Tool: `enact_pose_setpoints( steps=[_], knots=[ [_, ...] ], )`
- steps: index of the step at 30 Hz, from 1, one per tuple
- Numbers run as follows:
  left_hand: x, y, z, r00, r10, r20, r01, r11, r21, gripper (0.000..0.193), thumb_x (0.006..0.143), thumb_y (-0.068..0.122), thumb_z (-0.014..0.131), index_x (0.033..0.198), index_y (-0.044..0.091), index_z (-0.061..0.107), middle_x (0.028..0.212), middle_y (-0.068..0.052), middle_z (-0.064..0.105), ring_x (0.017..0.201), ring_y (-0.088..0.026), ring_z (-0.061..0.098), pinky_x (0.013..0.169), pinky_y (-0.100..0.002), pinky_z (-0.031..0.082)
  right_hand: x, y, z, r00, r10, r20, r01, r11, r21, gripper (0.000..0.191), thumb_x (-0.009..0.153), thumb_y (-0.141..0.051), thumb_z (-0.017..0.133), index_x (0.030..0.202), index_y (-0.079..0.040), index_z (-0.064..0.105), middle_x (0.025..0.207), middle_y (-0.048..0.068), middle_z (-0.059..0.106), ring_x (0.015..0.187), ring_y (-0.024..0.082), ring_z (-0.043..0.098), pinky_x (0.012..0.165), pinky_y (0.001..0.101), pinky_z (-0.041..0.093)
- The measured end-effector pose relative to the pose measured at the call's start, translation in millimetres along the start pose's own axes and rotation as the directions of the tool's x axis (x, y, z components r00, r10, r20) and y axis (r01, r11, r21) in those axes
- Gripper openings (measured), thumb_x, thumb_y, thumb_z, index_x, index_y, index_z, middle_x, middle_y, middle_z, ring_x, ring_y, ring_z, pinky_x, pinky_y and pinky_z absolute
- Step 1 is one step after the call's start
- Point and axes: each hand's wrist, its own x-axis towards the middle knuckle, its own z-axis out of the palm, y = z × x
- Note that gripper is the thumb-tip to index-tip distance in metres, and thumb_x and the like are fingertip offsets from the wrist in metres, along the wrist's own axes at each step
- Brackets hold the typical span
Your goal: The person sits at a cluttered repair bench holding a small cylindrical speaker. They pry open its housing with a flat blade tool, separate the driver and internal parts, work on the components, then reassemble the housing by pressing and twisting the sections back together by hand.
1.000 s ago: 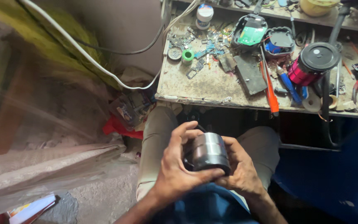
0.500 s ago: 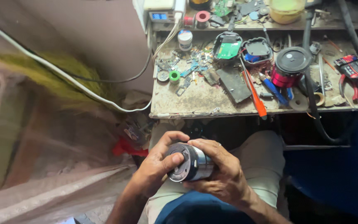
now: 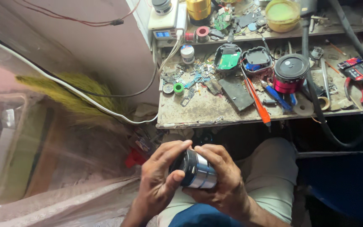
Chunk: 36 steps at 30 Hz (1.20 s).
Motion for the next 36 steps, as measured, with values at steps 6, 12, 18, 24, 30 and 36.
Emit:
enact_pose_setpoints(
  steps=[6, 12, 18, 24, 30, 36],
  knots=[
    [-1, 2, 4, 0.988, 0.11, 0.107, -0.114, 0.993, 0.037, 0.069, 0.103, 0.051, 0.057, 0.152, 0.003, 0.051, 0.138, -0.019, 0.056, 0.125, -0.033, 0.063, 0.108, -0.041, 0.05, -5, 5, 3, 0.999, -0.043, 0.008, 0.043, 0.998, 0.036, 0.087, 0.066, -0.021, 0.094, 0.138, -0.003, 0.048, 0.13, 0.019, 0.059, 0.116, 0.034, 0.064, 0.098, 0.0418, 0.056],
    [-4, -3, 3, 0.986, 0.076, 0.147, -0.091, 0.991, 0.097, 0.063, 0.102, 0.034, 0.066, 0.152, 0.002, 0.046, 0.141, -0.022, 0.054, 0.124, -0.038, 0.064, 0.106, -0.041, 0.052, -10, 12, 7, 0.998, -0.063, 0.024, 0.063, 0.998, 0.024, 0.089, 0.069, -0.021, 0.093, 0.139, -0.003, 0.041, 0.131, 0.022, 0.054, 0.114, 0.036, 0.063, 0.097, 0.0432, 0.055],
    [-6, -3, 5, 0.988, 0.068, 0.142, -0.092, 0.981, 0.17, 0.06, 0.102, 0.031, 0.065, 0.149, 0.0, 0.047, 0.138, -0.023, 0.055, 0.118, -0.039, 0.066, 0.1, -0.042, 0.056, -10, 13, 9, 0.992, -0.128, 0.02, 0.129, 0.992, -0.01, 0.091, 0.07, -0.024, 0.094, 0.141, -0.005, 0.04, 0.131, 0.02, 0.053, 0.116, 0.035, 0.06, 0.098, 0.0443, 0.053],
    [-6, -3, 2, 0.975, 0.128, 0.181, -0.16, 0.972, 0.174, 0.062, 0.102, 0.032, 0.067, 0.15, 0.001, 0.044, 0.141, -0.024, 0.052, 0.118, -0.04, 0.065, 0.101, -0.043, 0.057, -7, 10, 5, 0.991, -0.136, 0.017, 0.136, 0.99, 0.029, 0.086, 0.074, -0.022, 0.093, 0.14, -0.006, 0.041, 0.13, 0.019, 0.054, 0.115, 0.032, 0.061, 0.097, 0.0426, 0.054],
    [1, 0, 6, 0.974, 0.124, 0.187, -0.163, 0.965, 0.208, 0.069, 0.095, 0.034, 0.074, 0.147, 0.0, 0.043, 0.135, -0.025, 0.053, 0.114, -0.041, 0.065, 0.095, -0.045, 0.057, -10, 10, 5, 0.993, -0.115, -0.006, 0.115, 0.993, 0.022, 0.082, 0.076, -0.025, 0.09, 0.138, -0.002, 0.042, 0.13, 0.021, 0.054, 0.114, 0.032, 0.062, 0.096, 0.0409, 0.056],
    [3, 9, 11, 0.987, 0.01, 0.163, -0.057, 0.956, 0.286, 0.069, 0.093, 0.033, 0.074, 0.145, -0.002, 0.043, 0.129, -0.025, 0.056, 0.106, -0.041, 0.066, 0.089, -0.045, 0.057, -17, 19, 8, 0.998, 0.053, 0.039, -0.057, 0.994, 0.091, 0.08, 0.077, -0.03, 0.089, 0.136, 0.001, 0.045, 0.129, 0.021, 0.056, 0.109, 0.031, 0.066, 0.094, 0.0392, 0.056]
  ],
)
